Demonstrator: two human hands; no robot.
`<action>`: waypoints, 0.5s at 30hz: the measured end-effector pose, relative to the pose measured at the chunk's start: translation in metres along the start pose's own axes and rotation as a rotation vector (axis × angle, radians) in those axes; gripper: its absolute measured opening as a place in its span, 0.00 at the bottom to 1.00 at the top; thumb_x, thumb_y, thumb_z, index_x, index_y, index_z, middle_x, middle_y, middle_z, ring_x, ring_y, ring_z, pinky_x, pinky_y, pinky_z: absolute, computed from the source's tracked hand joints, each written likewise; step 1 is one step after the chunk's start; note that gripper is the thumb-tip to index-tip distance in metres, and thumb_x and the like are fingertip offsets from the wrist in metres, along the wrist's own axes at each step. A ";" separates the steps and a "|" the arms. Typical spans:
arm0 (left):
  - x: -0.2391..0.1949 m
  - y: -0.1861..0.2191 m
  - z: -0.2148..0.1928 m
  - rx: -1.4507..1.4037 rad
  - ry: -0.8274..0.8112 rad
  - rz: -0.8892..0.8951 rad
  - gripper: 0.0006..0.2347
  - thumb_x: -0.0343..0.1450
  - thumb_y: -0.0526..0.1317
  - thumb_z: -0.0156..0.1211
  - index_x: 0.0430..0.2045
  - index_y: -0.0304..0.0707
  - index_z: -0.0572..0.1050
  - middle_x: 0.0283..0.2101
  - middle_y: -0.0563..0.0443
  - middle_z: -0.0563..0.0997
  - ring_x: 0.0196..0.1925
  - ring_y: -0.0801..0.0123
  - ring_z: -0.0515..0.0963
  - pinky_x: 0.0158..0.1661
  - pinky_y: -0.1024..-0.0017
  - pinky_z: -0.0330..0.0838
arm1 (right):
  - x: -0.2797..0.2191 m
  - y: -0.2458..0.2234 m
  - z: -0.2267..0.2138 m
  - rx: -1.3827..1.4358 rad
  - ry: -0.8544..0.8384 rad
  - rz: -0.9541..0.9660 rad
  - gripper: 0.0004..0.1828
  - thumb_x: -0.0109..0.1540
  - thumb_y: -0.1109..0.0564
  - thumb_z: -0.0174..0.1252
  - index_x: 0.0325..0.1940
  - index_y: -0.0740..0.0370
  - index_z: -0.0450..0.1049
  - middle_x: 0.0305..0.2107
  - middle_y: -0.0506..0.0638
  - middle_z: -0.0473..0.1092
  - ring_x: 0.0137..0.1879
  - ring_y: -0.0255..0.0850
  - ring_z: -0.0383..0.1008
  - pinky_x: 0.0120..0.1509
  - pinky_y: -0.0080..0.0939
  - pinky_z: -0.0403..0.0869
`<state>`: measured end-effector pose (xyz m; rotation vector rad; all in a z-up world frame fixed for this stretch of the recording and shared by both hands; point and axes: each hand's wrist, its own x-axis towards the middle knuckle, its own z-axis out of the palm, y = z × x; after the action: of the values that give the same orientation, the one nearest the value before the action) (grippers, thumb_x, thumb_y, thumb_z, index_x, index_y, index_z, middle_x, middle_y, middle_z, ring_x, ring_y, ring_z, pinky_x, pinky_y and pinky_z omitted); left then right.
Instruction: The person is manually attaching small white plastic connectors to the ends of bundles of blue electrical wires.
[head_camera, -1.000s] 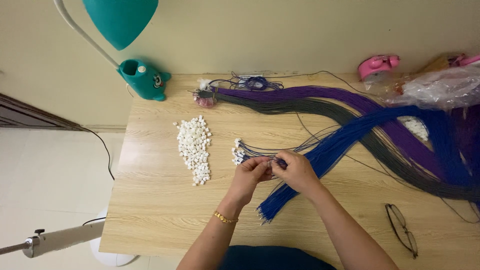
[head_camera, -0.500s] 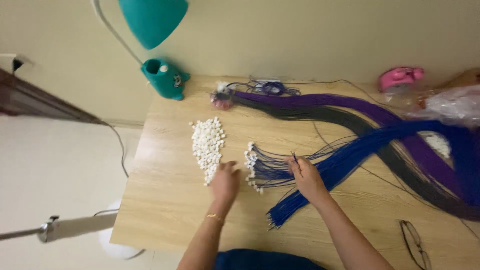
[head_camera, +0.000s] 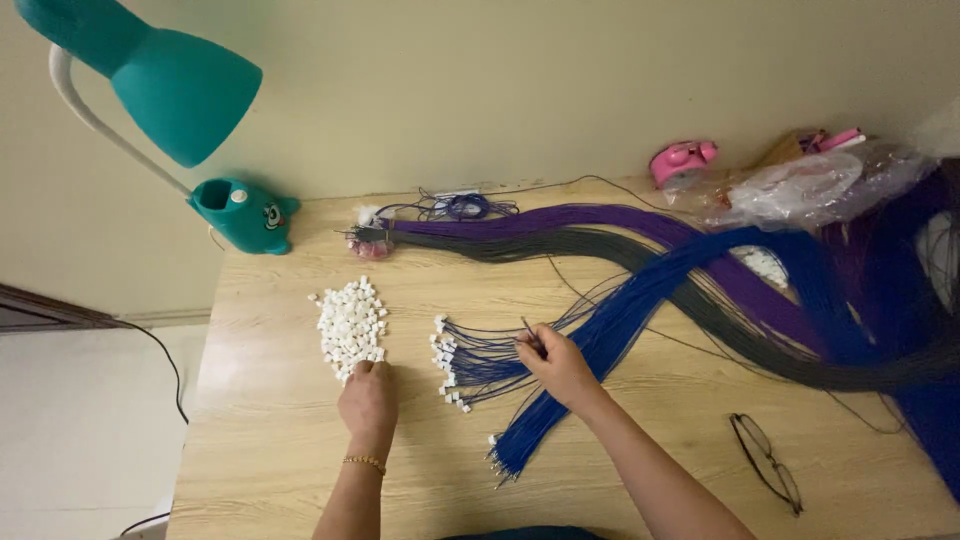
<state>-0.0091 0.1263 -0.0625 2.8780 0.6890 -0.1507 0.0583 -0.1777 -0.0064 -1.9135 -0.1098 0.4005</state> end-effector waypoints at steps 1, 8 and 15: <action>0.000 -0.001 0.001 0.002 -0.003 0.001 0.07 0.74 0.42 0.54 0.38 0.50 0.80 0.47 0.53 0.80 0.46 0.58 0.81 0.43 0.60 0.79 | -0.002 -0.003 -0.001 0.002 0.001 0.003 0.12 0.65 0.53 0.59 0.47 0.65 0.74 0.30 0.44 0.71 0.33 0.30 0.67 0.36 0.34 0.70; 0.008 -0.020 0.034 0.064 0.058 0.111 0.06 0.72 0.36 0.55 0.36 0.44 0.79 0.48 0.51 0.80 0.48 0.57 0.81 0.44 0.63 0.80 | -0.003 -0.003 -0.001 -0.032 -0.019 -0.009 0.14 0.64 0.52 0.60 0.47 0.64 0.77 0.31 0.44 0.75 0.35 0.30 0.72 0.40 0.33 0.72; 0.005 -0.014 0.022 -0.341 0.033 -0.147 0.10 0.76 0.41 0.54 0.36 0.33 0.79 0.40 0.39 0.82 0.44 0.47 0.81 0.45 0.53 0.76 | -0.002 -0.003 0.004 -0.073 -0.040 -0.026 0.15 0.64 0.51 0.61 0.48 0.64 0.79 0.34 0.47 0.78 0.39 0.33 0.74 0.44 0.35 0.73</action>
<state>-0.0122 0.1361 -0.0864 2.5110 0.8426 -0.0038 0.0552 -0.1735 -0.0044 -1.9740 -0.1772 0.4222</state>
